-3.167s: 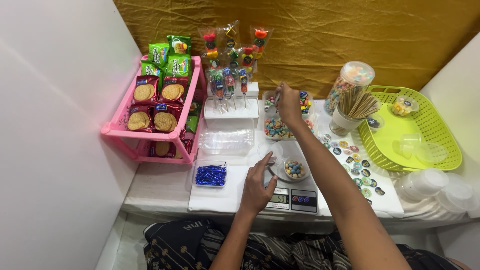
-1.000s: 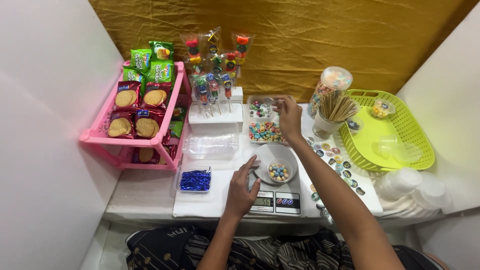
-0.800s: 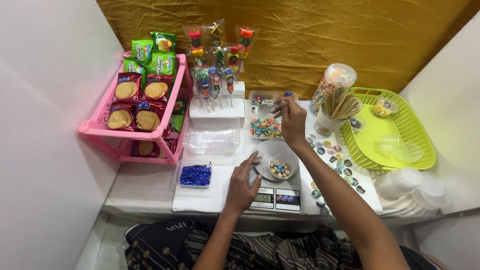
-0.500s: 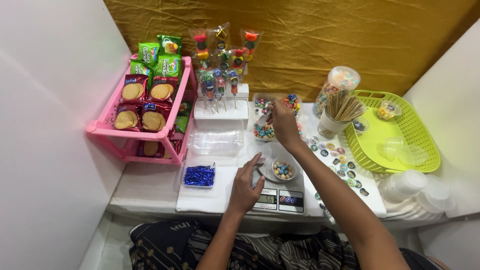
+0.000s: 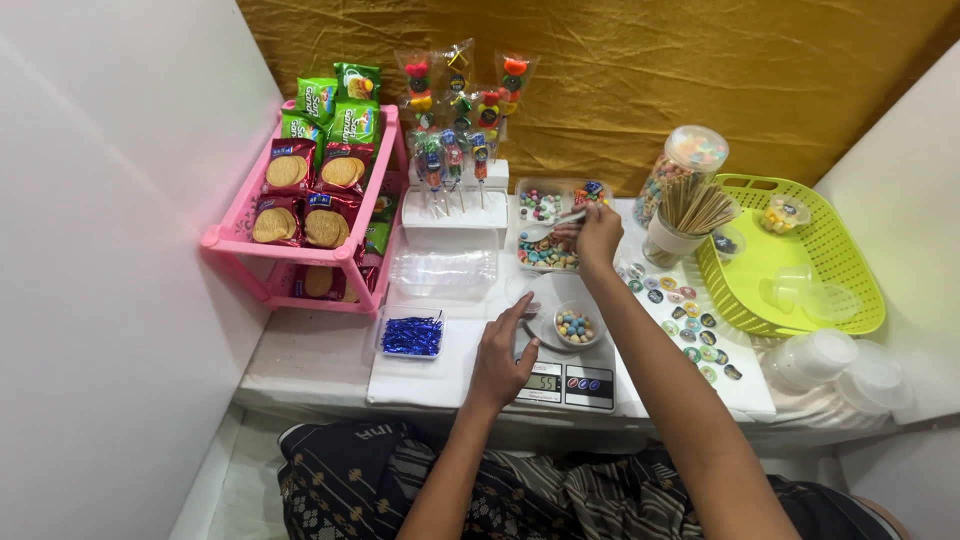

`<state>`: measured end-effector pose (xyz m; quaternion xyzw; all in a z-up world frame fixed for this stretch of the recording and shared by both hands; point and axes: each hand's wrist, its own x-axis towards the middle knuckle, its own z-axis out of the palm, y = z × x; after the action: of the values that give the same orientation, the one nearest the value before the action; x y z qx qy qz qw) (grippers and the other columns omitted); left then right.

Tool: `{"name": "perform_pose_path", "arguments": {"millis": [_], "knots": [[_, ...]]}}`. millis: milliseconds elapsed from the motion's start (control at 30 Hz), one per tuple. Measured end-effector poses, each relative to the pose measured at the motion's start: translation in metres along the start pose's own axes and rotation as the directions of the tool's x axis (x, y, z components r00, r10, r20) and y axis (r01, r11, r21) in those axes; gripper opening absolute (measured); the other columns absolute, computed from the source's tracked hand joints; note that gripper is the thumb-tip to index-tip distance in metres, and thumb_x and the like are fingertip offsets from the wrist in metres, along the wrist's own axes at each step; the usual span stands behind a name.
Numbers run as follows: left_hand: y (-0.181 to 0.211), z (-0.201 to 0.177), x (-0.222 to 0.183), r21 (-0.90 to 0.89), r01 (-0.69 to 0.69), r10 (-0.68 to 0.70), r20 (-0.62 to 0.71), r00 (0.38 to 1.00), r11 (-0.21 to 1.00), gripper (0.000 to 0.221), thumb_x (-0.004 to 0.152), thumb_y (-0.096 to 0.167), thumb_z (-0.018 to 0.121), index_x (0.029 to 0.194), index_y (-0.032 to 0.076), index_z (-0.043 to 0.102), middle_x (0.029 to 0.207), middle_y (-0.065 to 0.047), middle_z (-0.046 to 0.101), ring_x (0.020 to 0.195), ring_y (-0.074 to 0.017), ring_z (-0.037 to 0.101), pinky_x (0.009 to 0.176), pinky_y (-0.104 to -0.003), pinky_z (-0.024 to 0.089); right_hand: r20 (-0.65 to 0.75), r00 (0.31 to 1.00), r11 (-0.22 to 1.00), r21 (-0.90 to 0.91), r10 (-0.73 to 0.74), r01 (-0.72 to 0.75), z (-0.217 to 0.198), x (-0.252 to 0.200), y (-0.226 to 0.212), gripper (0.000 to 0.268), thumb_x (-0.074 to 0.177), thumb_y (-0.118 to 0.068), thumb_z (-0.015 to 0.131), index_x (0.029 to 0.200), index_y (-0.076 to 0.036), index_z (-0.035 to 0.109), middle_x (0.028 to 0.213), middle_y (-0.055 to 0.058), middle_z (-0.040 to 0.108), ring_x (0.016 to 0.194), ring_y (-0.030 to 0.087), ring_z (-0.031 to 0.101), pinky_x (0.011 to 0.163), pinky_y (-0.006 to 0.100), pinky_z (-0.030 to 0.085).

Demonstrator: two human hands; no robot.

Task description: Weighing small colorful candies into a bowl using a spoon and manual finger adjustments on a digital scale.

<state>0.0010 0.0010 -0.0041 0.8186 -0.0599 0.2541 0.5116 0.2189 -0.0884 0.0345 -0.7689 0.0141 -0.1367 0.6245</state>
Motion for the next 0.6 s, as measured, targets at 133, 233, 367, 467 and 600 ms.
{"name": "perform_pose_path", "arguments": {"millis": [133,233,367,467,600], "knots": [[0.002,-0.001,-0.002,0.0,0.004,-0.004,0.003,1.0,1.0,0.066,0.084,0.017,0.058,0.15,0.013,0.048,0.12,-0.014,0.068,0.114,-0.032,0.065,0.095,-0.04,0.045,-0.033,0.991,0.972,0.201,0.132,-0.123,-0.01,0.01,0.03,0.031,0.105,-0.014,0.051,0.091,-0.008,0.078,0.084,0.021,0.075,0.068,0.028,0.077,0.052,0.033,0.065],[-0.001,0.001,-0.005,-0.004,0.005,-0.005,0.008,1.0,1.0,0.067,0.084,0.017,0.058,0.15,0.013,0.047,0.121,-0.013,0.068,0.115,-0.0318,0.065,0.096,-0.04,0.044,0.069,0.987,0.91,0.382,0.149,-0.164,-0.034,0.003,0.039,0.035,0.108,-0.015,0.043,0.094,-0.001,0.072,0.089,0.026,0.074,0.071,0.032,0.077,0.056,0.036,0.067],[-0.008,0.004,-0.001,-0.005,0.007,-0.007,0.009,1.0,1.0,0.069,0.083,0.02,0.058,0.151,0.014,0.047,0.12,-0.013,0.069,0.113,-0.0322,0.065,0.096,-0.041,0.044,0.17,0.983,0.886,0.441,0.074,-0.143,-0.077,-0.025,0.023,0.034,0.112,-0.016,0.034,0.102,0.003,0.061,0.094,0.031,0.071,0.074,0.034,0.076,0.058,0.034,0.066],[-0.008,0.004,-0.004,-0.008,0.007,-0.007,0.01,1.0,1.0,0.071,0.081,0.022,0.058,0.151,0.014,0.047,0.119,-0.013,0.069,0.112,-0.0322,0.065,0.096,-0.041,0.044,0.153,0.988,0.879,0.471,0.003,-0.076,-0.114,-0.053,0.009,0.035,0.113,-0.016,0.033,0.102,0.005,0.058,0.094,0.031,0.069,0.075,0.035,0.076,0.066,0.039,0.068],[-0.006,0.003,-0.003,-0.02,0.015,-0.015,0.001,1.0,1.0,0.071,0.08,0.024,0.058,0.15,0.015,0.049,0.119,-0.012,0.07,0.113,-0.0299,0.065,0.096,-0.04,0.044,0.096,0.994,0.907,0.421,-0.048,0.003,-0.149,-0.084,-0.018,0.039,0.115,-0.02,0.033,0.099,0.007,0.057,0.091,0.03,0.069,0.071,0.033,0.074,0.065,0.04,0.068]]}}
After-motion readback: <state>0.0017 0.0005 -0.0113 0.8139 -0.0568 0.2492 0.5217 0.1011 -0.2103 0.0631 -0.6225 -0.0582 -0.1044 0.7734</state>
